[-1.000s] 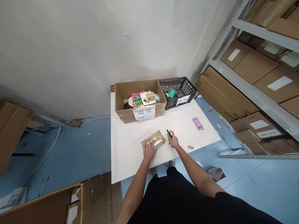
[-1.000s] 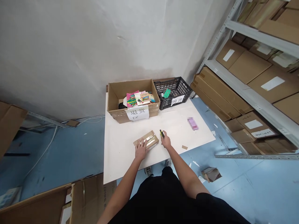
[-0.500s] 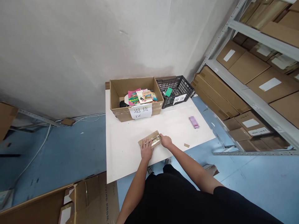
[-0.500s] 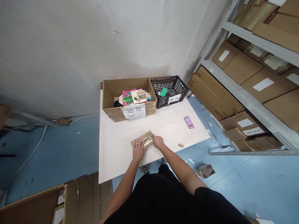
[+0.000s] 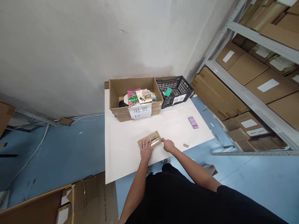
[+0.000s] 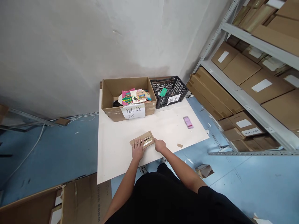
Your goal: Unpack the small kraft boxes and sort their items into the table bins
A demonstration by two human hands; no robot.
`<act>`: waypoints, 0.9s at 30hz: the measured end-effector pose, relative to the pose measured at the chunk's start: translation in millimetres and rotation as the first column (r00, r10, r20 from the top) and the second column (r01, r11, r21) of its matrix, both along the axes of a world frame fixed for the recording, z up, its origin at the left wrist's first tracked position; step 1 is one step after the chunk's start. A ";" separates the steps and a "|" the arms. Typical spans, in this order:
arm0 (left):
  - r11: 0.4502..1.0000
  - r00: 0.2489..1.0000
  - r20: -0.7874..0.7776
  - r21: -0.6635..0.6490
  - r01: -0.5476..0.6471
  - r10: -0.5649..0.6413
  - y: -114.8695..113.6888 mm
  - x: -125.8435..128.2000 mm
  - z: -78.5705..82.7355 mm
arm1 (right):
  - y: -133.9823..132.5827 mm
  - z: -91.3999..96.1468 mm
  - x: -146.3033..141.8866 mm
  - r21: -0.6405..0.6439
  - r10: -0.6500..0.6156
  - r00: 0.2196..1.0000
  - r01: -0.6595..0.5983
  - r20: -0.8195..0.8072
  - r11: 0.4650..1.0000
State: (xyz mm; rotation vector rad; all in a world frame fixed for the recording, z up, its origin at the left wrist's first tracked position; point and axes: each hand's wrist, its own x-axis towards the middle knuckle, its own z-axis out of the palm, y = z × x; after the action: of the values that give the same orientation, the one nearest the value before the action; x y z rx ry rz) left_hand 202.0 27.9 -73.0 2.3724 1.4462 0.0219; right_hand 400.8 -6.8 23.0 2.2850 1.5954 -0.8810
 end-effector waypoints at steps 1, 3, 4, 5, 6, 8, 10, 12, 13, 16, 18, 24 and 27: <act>1.000 1.000 -0.008 0.007 0.000 0.000 0.2 0.7 0.0 | -1.3 2.7 4.7 0.007 0.000 1.000 0.000 -0.014 1.000; 1.000 1.000 -0.020 0.016 -0.007 0.007 0.5 2.9 -0.1 | -5.2 6.6 14.6 0.062 -0.029 0.998 0.033 -0.052 0.998; 1.000 1.000 -0.024 0.022 -0.014 0.015 0.5 4.5 -0.2 | -7.2 7.5 19.1 0.101 -0.053 0.996 0.060 -0.071 0.993; 0.999 0.999 -0.027 0.030 -0.022 0.023 0.4 6.4 -0.4 | -8.6 7.8 22.8 0.141 -0.074 0.993 0.086 -0.088 0.986; 0.999 0.999 -0.031 0.039 -0.027 0.028 0.1 8.4 -0.5 | -8.8 7.4 25.6 0.175 -0.085 0.991 0.102 -0.101 0.979; 0.998 0.998 -0.048 0.053 -0.032 0.034 -1.0 12.9 -0.4 | -4.1 5.5 28.4 0.211 -0.071 0.990 0.096 -0.124 0.973; 0.998 0.997 -0.071 0.052 -0.035 0.039 -2.5 17.8 0.5 | 7.4 3.1 27.9 0.200 -0.030 0.990 0.057 -0.136 0.978; 0.998 0.994 -0.098 0.046 -0.052 0.057 -4.2 23.9 1.8 | 21.6 1.6 26.3 0.148 0.013 0.991 0.007 -0.131 0.989; 0.997 0.992 -0.109 0.043 -0.062 0.066 -5.0 27.7 2.4 | 28.0 1.4 26.0 0.119 0.033 0.992 -0.018 -0.123 0.993; 0.997 0.989 -0.128 0.033 -0.065 0.068 -7.5 42.6 3.3 | 38.2 2.7 31.7 0.056 0.084 0.992 -0.079 -0.098 0.995; 0.998 0.988 -0.139 0.038 -0.055 0.059 -8.7 54.2 2.8 | 36.6 3.8 41.4 0.038 0.103 0.991 -0.100 -0.090 0.994; 0.995 0.980 -0.184 0.080 -0.061 0.075 -10.2 76.4 -1.0 | 12.2 0.0 67.8 0.000 0.091 0.988 -0.092 -0.127 0.996; 0.991 0.973 -0.204 0.101 -0.088 0.107 -10.6 78.9 -2.4 | -3.5 -5.6 74.8 0.016 0.072 0.982 -0.071 -0.173 0.997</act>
State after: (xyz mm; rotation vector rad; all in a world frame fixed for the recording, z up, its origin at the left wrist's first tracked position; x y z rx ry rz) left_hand 281.0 17.4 -75.4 2.4344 1.6918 -0.1434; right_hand 475.6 -10.3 17.3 2.1945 1.7435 -1.0818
